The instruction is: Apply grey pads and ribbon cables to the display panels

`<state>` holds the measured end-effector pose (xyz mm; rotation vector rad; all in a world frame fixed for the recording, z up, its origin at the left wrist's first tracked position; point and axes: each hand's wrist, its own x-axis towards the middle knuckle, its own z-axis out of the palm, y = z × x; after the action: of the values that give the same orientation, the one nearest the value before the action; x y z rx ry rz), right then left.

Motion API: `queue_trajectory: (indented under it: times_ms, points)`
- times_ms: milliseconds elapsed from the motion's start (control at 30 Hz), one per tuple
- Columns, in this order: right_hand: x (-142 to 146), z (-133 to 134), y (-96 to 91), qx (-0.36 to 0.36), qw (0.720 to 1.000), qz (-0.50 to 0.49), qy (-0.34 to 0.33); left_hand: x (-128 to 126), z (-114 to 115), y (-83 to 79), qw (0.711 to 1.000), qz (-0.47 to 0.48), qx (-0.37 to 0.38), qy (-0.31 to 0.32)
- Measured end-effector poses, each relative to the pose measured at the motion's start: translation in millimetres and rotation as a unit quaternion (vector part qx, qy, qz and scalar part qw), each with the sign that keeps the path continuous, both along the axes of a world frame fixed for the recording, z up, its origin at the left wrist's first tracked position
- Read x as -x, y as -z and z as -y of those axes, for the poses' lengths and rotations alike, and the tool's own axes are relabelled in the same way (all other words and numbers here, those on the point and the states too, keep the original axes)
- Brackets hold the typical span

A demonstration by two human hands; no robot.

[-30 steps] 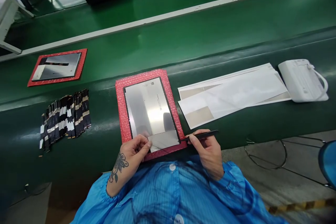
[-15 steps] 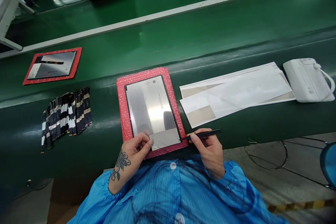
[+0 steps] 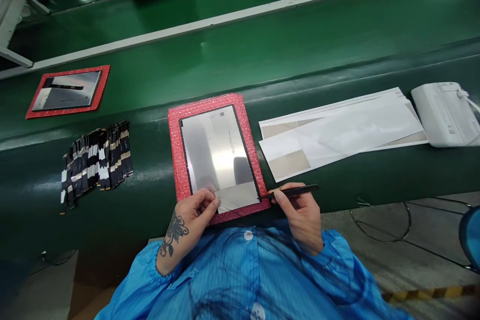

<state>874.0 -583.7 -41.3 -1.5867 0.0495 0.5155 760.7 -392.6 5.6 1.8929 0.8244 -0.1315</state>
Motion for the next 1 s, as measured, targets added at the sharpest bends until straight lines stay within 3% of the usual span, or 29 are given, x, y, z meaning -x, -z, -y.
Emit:
queue_trajectory:
  times_ms: [300,633,1000]
  points:
    - [-1,0,-2.2,0.018,1.000,0.003,0.007,4,4,4.8,0.995,0.003,-0.095,0.033]
    - [-2,2,0.6,0.017,0.999,0.027,-0.003,10,11,12.0,0.962,0.084,-0.245,0.087]
    - [-1,3,2.5,0.023,0.999,0.042,-0.008,7,10,8.9,0.959,0.076,-0.253,0.105]
